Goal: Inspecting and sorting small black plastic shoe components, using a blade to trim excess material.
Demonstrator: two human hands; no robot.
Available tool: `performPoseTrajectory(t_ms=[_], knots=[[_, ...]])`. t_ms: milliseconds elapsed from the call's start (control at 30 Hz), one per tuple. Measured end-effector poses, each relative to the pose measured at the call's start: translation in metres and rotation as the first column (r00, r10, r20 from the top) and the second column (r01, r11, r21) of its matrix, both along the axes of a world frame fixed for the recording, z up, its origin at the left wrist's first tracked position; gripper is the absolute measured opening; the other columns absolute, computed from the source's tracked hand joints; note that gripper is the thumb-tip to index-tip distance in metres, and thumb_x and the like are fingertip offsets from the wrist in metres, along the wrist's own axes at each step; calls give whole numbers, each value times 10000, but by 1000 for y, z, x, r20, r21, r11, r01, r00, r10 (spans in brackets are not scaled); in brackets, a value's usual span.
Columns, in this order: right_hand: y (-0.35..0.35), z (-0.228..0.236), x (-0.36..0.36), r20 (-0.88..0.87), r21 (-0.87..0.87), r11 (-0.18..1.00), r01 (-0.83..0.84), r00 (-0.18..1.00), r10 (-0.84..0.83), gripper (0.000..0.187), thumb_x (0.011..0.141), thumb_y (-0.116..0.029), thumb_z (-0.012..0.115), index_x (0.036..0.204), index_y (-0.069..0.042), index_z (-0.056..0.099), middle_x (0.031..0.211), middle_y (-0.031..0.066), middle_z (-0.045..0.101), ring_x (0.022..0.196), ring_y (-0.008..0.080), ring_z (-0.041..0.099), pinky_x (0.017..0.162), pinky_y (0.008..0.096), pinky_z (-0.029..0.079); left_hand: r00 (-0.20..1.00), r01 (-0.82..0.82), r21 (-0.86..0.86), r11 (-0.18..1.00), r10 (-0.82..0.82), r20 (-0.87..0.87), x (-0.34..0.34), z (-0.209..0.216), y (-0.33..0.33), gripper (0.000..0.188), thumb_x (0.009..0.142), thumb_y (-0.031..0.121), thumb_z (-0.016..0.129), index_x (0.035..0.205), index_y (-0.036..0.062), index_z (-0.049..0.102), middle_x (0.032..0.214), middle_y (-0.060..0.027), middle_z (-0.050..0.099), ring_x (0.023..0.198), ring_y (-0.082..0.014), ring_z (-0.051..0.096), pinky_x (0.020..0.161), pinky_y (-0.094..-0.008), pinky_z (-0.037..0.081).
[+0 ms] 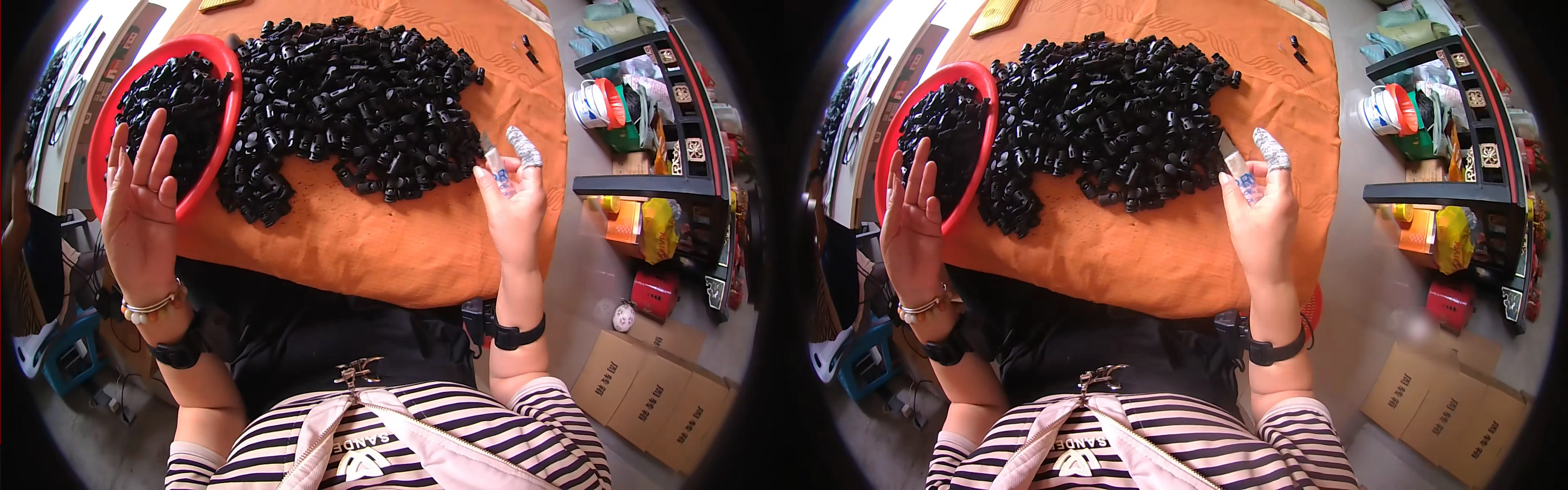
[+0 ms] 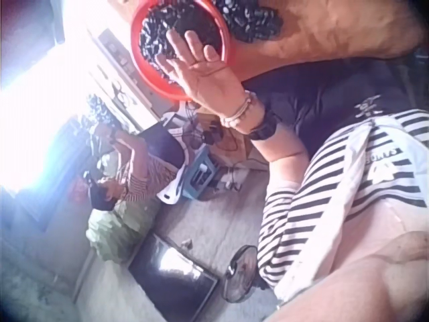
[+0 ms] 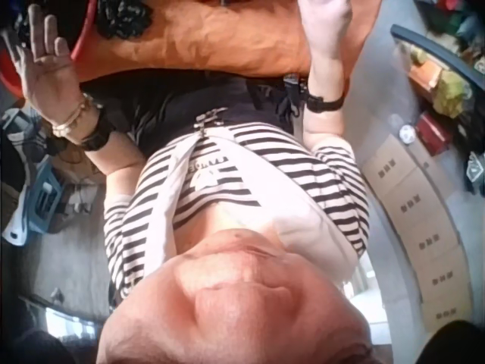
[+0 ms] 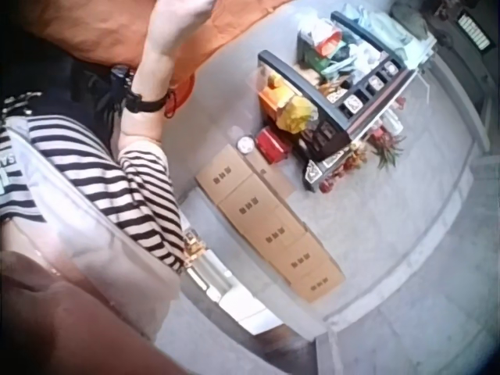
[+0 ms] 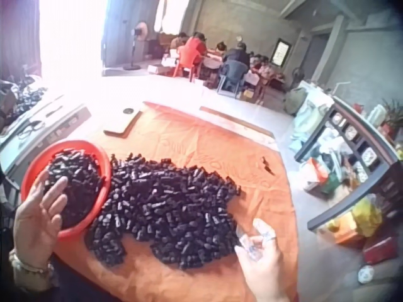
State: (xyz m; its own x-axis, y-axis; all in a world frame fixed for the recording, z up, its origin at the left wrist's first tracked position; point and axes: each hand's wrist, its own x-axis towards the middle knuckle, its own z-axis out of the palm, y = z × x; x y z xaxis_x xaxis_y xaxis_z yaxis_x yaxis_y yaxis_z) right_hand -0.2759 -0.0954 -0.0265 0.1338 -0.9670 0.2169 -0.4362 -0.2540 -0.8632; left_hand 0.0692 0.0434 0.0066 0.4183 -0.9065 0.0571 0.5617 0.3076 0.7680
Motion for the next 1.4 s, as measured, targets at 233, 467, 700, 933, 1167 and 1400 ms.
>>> performPoseTrajectory(t_ms=[233, 467, 700, 933, 1167, 1400], knots=[[-3, -4, 0, -137, -20, 1000, -21, 990, 18, 497, 755, 3, 635, 1219, -45, 464, 830, 92, 589, 724, 165, 595, 654, 294, 488, 999, 30, 205, 978, -34, 18, -50, 0, -5, 360, 936, 165, 421, 1260, 12, 380, 946, -95, 586, 716, -114, 574, 592, -211, 478], [2, -3, -2, -186, 7, 1000, -23, 982, 24, 484, 796, 39, 610, 1244, -18, 437, 836, 35, 550, 767, 68, 536, 690, 205, 449, 952, 303, 364, 881, -297, -73, -96, -5, -7, 245, 917, 121, 456, 1143, 26, 464, 868, -61, 597, 686, -67, 554, 580, -182, 438], [25, 28, 13, 331, 246, 959, -139, 942, 52, 510, 801, 26, 610, 1264, -11, 399, 831, 13, 540, 692, 30, 483, 624, 167, 406, 875, 455, 414, 788, -482, -44, -118, -6, -8, 239, 918, 152, 486, 1132, 46, 496, 850, -22, 582, 618, -37, 513, 522, -148, 401], [63, 38, 65, 710, 388, 682, -620, 673, 208, 555, 823, 60, 560, 1310, -19, 304, 954, 50, 531, 856, 67, 514, 773, 195, 421, 878, 478, 314, 820, -456, -146, -129, -9, -11, 274, 940, 192, 465, 1169, 48, 507, 830, 29, 524, 553, -2, 385, 470, -142, 283], [67, 42, 81, 676, 350, 700, -623, 685, 272, 545, 837, -101, 626, 1302, 3, 361, 902, 9, 517, 783, 50, 469, 701, 154, 378, 902, 409, 314, 857, -327, -283, -116, 0, -6, 233, 968, 269, 369, 1022, 68, 474, 808, -15, 536, 526, -47, 426, 434, -158, 309], [67, 39, 74, 637, 396, 619, -678, 688, 346, 450, 860, -96, 599, 1257, 5, 413, 923, 0, 527, 784, 26, 449, 708, 159, 368, 853, 421, 148, 895, -335, -402, -106, -11, -4, 189, 958, 295, 418, 1074, 153, 462, 691, 15, 452, 499, -31, 284, 448, -179, 229]])
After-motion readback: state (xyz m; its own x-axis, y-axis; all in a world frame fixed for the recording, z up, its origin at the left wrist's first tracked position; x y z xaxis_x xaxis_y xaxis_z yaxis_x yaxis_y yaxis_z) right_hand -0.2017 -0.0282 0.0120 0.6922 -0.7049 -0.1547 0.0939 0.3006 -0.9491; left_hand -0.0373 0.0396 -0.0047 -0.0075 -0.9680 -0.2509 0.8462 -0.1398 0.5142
